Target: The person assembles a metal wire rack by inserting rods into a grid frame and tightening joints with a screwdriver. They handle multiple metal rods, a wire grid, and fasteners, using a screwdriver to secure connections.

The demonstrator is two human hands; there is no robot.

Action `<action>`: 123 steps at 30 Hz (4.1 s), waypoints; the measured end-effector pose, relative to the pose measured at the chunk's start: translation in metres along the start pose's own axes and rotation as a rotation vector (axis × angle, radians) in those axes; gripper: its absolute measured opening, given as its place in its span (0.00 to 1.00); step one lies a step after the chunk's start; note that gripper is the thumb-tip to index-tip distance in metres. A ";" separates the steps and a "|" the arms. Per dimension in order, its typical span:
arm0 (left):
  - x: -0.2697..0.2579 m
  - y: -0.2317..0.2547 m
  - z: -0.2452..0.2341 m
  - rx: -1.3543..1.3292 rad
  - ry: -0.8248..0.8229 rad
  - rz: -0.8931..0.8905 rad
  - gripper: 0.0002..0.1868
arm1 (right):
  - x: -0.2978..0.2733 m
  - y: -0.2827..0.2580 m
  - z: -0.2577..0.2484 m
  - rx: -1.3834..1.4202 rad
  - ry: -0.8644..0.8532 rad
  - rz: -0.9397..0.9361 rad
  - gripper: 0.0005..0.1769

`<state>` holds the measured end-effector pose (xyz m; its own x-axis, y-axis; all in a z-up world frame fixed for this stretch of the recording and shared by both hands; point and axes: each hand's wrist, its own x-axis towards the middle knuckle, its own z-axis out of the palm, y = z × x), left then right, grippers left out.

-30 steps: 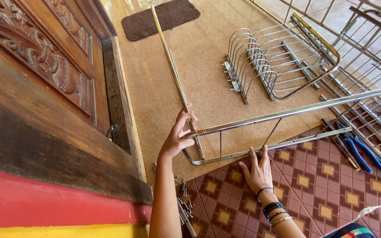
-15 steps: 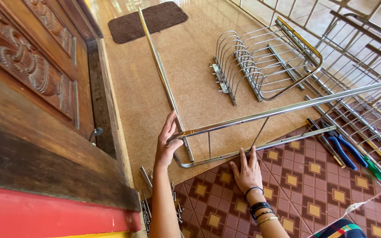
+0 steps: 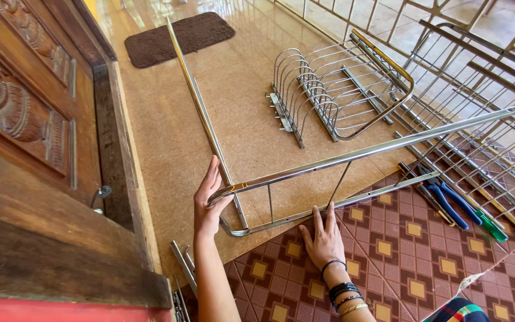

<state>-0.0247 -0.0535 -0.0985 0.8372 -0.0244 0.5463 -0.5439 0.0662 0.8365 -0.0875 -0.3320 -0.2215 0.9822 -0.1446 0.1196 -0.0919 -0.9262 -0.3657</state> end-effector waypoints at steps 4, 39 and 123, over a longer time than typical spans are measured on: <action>-0.002 -0.023 -0.005 -0.078 -0.003 0.049 0.40 | 0.006 0.000 0.012 0.008 0.011 -0.011 0.43; -0.022 -0.100 -0.061 0.318 0.112 0.025 0.41 | 0.030 -0.036 0.111 0.115 0.099 -0.069 0.41; 0.002 -0.072 -0.075 -0.042 -0.166 0.129 0.58 | 0.020 -0.223 -0.060 0.816 0.277 -0.401 0.05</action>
<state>0.0200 0.0164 -0.1609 0.7381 -0.1768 0.6511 -0.6401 0.1213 0.7586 -0.0568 -0.1493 -0.0821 0.8326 -0.0432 0.5522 0.4890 -0.4109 -0.7694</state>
